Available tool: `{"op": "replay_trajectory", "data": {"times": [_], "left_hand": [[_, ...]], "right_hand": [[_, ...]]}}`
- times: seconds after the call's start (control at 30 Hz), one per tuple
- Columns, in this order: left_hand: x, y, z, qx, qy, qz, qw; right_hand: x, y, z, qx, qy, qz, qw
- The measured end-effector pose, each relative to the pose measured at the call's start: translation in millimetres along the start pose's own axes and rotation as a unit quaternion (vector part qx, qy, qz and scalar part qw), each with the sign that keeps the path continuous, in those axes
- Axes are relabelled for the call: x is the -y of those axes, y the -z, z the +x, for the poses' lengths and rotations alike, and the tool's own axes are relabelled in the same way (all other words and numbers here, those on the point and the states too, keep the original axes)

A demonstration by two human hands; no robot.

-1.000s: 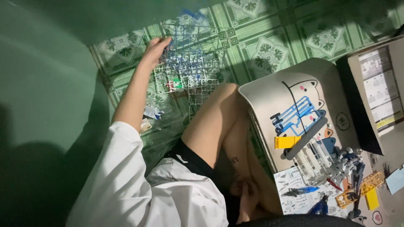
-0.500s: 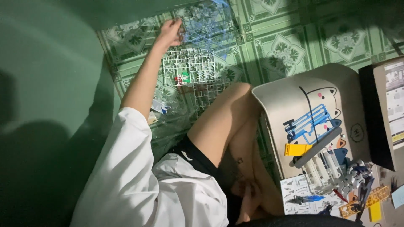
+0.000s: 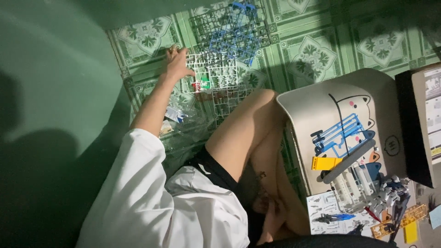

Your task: The person sits on the floor and uses a file to smooth a small plastic model part, then uses pliers to remove a piece from a sprue. They handle several plastic sprues and place them on the floor.

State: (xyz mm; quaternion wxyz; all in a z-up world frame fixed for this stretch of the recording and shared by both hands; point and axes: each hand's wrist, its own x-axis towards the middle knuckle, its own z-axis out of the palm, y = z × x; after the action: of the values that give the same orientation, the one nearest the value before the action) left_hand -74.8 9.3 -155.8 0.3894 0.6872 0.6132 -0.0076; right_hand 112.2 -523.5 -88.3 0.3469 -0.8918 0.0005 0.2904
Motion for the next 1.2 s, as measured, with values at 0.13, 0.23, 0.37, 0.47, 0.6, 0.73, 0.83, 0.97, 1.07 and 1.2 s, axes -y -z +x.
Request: {"op": "replay_trajectory", "data": {"times": [0.13, 0.23, 0.37, 0.47, 0.6, 0.73, 0.83, 0.97, 1.07, 1.2], "left_hand": [[14.0, 7.8, 10.8, 0.012, -0.014, 0.028, 0.999], [8.7, 25.2, 2.0, 0.034, -0.016, -0.06, 0.997], [-3.2, 47.7, -13.3, 0.077, -0.008, -0.379, 0.922], [-14.8, 66.4, -30.6, 0.046, -0.016, -0.45, 0.892], [-27.1, 93.8, -44.2, -0.018, -0.075, -0.392, 0.917], [-44.7, 124.8, -56.3, 0.014, -0.169, -0.488, 0.856], [-56.8, 133.7, -65.3, 0.021, -0.203, -0.491, 0.847], [-76.2, 133.1, -74.3, 0.09, -0.27, -0.534, 0.796], [-95.4, 130.5, -88.9, 0.107, -0.259, -0.535, 0.797], [-109.9, 121.0, -93.0, 0.139, -0.284, -0.546, 0.776]], "right_hand": [[-28.9, 0.7, 14.8, -0.016, 0.035, -0.057, 0.998], [-0.6, 0.9, 1.6, -0.014, 0.021, -0.059, 0.998], [-12.0, 3.2, 7.2, 0.004, 0.01, -0.044, 0.999], [3.8, 2.4, -2.3, 0.019, 0.019, 0.053, 0.998], [-8.1, 5.1, 3.4, 0.015, 0.067, -0.043, 0.997], [-26.3, 2.9, 16.3, 0.028, 0.018, -0.001, 0.999], [-64.8, 3.5, 37.2, 0.036, 0.03, 0.001, 0.999], [-6.7, 1.4, 8.4, 0.011, -0.044, -0.016, 0.999], [-15.3, 1.8, 11.4, 0.009, -0.049, 0.007, 0.999], [-67.3, -2.5, 34.6, 0.053, 0.032, 0.166, 0.984]]}}
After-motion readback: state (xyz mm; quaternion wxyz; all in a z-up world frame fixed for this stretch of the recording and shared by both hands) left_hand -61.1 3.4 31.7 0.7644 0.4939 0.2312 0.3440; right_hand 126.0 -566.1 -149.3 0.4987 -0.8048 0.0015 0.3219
